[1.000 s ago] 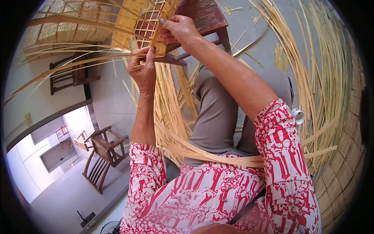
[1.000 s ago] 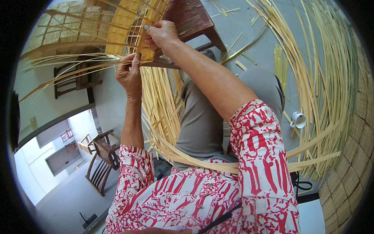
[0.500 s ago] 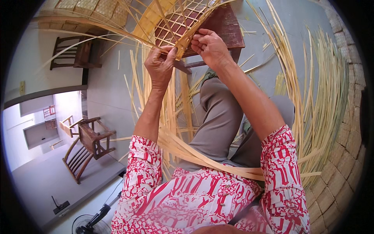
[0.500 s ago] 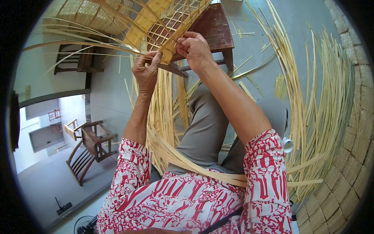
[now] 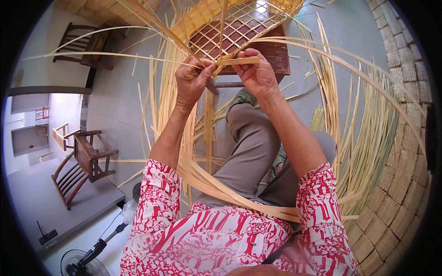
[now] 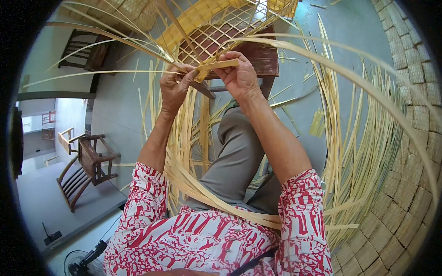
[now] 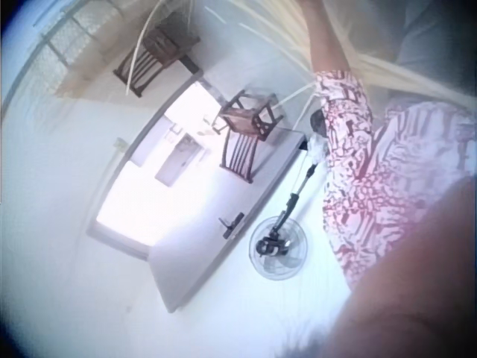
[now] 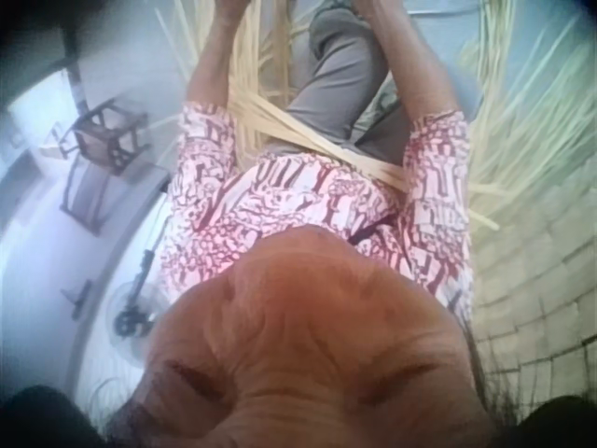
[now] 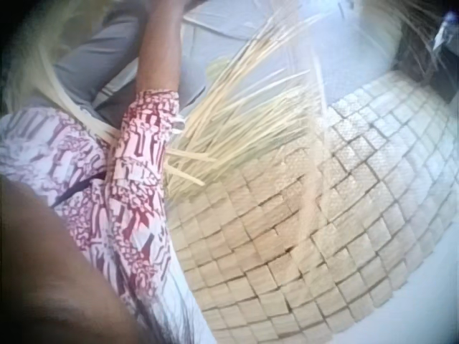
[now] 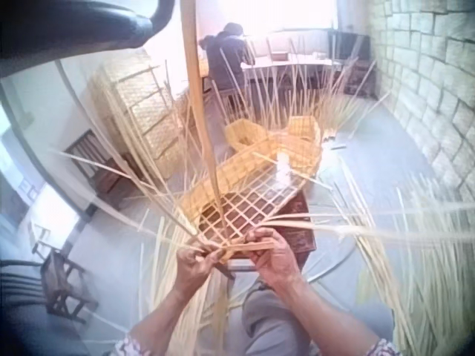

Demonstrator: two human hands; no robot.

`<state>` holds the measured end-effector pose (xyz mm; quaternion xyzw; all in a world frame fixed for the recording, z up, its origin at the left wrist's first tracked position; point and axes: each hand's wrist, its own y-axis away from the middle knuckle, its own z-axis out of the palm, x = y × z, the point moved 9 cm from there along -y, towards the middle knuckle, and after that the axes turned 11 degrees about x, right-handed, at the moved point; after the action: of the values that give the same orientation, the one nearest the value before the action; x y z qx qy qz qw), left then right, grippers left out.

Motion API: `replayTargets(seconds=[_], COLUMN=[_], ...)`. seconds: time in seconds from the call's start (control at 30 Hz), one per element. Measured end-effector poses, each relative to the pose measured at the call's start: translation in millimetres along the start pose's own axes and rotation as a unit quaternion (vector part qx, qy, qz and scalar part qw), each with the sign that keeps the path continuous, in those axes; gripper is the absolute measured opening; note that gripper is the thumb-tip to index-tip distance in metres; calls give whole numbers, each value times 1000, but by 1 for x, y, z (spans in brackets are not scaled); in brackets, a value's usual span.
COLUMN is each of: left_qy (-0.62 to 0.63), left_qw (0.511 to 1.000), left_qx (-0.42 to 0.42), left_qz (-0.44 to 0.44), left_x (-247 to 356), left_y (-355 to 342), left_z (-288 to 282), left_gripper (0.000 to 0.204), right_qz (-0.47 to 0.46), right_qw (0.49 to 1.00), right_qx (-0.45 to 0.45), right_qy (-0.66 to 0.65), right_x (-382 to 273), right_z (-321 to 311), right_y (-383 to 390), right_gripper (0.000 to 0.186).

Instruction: The person weaves a basket by hand, interlacing thin bamboo strips through a pre-formed frame. They repeatedly pull and tighten the strips to build up the basket's walls.

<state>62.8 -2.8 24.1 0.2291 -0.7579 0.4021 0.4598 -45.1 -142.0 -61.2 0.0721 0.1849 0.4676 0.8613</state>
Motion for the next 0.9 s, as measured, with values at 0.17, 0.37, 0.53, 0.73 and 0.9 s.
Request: replayTargets(seconds=[0.17, 0.37, 0.53, 0.73, 0.9], left_qy=[31, 44, 16, 36, 31], left_qw=[999, 998, 1000, 999, 999], left_qx=[-17, -33, -25, -10, 18], left_qz=[-11, -17, 9, -30, -9], left_x=[2, 1, -2, -21, -19], left_y=[-2, -2, -5, -7, -10], left_z=[3, -1, -1, -5, -4], left_gripper=[5, 5, 6, 9, 9], right_qz=[-18, -81, -96, -129, -91], right_qw=[979, 888, 886, 945, 993], right_qx=[-100, -138, -133, -56, 7], right_qy=[178, 432, 434, 297, 76], right_x=[-9, -10, -1, 7, 11], right_z=[28, 62, 62, 48, 35], right_y=[9, 28, 27, 22, 20], right_gripper=[25, 32, 17, 18, 15])
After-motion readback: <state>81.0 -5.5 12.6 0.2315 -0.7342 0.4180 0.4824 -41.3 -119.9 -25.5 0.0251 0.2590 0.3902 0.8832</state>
